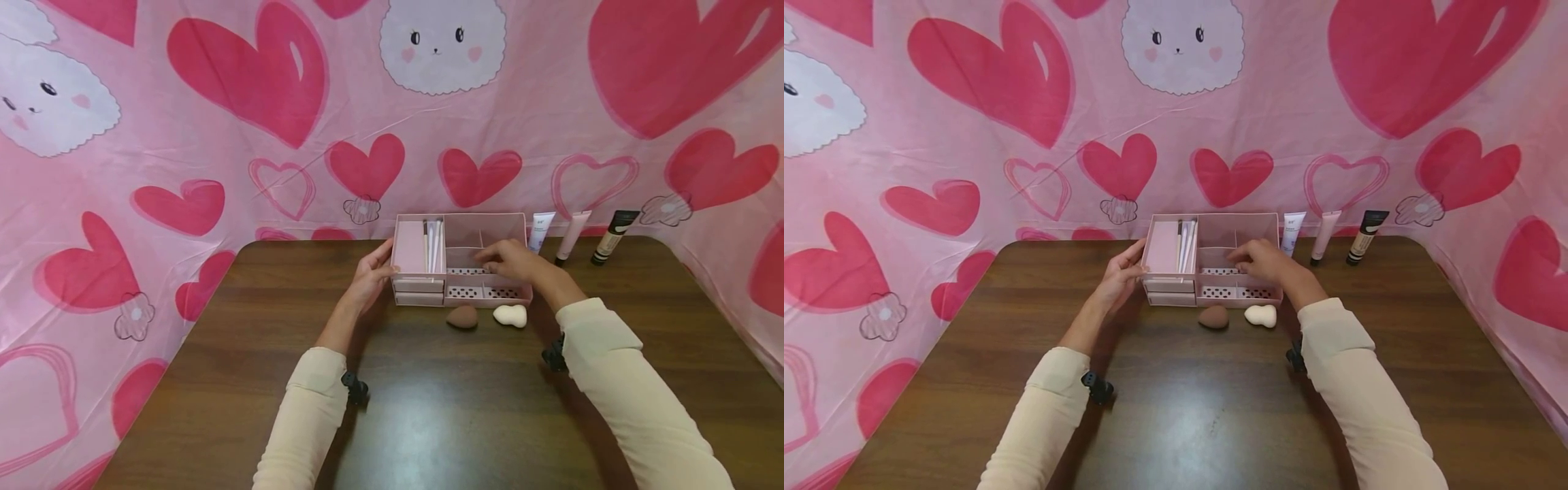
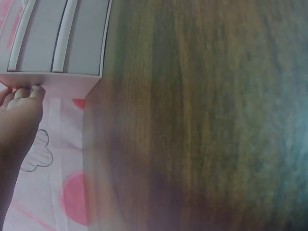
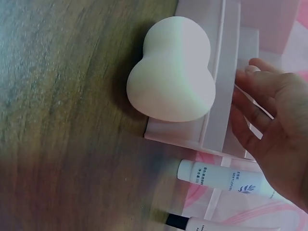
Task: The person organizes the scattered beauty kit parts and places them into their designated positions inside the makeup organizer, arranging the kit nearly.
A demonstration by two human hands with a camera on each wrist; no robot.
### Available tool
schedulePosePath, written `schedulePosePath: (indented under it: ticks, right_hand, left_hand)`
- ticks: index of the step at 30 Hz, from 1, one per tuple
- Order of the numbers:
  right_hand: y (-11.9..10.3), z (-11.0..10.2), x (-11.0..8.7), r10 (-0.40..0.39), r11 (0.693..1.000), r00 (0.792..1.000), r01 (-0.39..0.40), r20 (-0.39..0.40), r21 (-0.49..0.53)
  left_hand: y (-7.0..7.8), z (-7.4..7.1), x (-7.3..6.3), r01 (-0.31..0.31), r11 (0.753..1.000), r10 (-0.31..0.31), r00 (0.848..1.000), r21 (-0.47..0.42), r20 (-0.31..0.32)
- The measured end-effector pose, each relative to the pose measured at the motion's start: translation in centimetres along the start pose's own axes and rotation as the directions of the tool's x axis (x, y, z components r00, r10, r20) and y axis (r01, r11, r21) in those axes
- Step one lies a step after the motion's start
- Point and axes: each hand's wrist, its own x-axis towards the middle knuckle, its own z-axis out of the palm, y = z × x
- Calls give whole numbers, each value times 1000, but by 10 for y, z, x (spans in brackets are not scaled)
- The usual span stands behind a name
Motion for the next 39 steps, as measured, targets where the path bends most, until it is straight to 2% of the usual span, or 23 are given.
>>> schedulePosePath:
  ticks: [9, 17, 26, 32, 39]
  right_hand:
    - [-9, -2, -11, -28, 998, 997, 32, -76, 58]
    - [-19, -4, -25, 4, 995, 994, 7, -111, 100]
    - [-32, 7, -40, -156, 983, 971, 170, -179, 65]
    - [-34, 19, -47, -179, 980, 974, 190, -139, 67]
    - [-36, 32, -50, -233, 972, 962, 236, -140, 7]
  left_hand:
    - [1, -1, 0, 2, 999, -2, 1000, 50, 5]
    - [-1, -3, 2, 7, 998, -8, 1000, 59, 15]
    - [-1, -4, 0, -10, 996, 9, 1000, 87, 6]
    - [-2, -4, 0, -7, 998, 6, 1000, 65, 5]
    - [-1, -2, -1, -1, 999, 1, 1000, 48, -1]
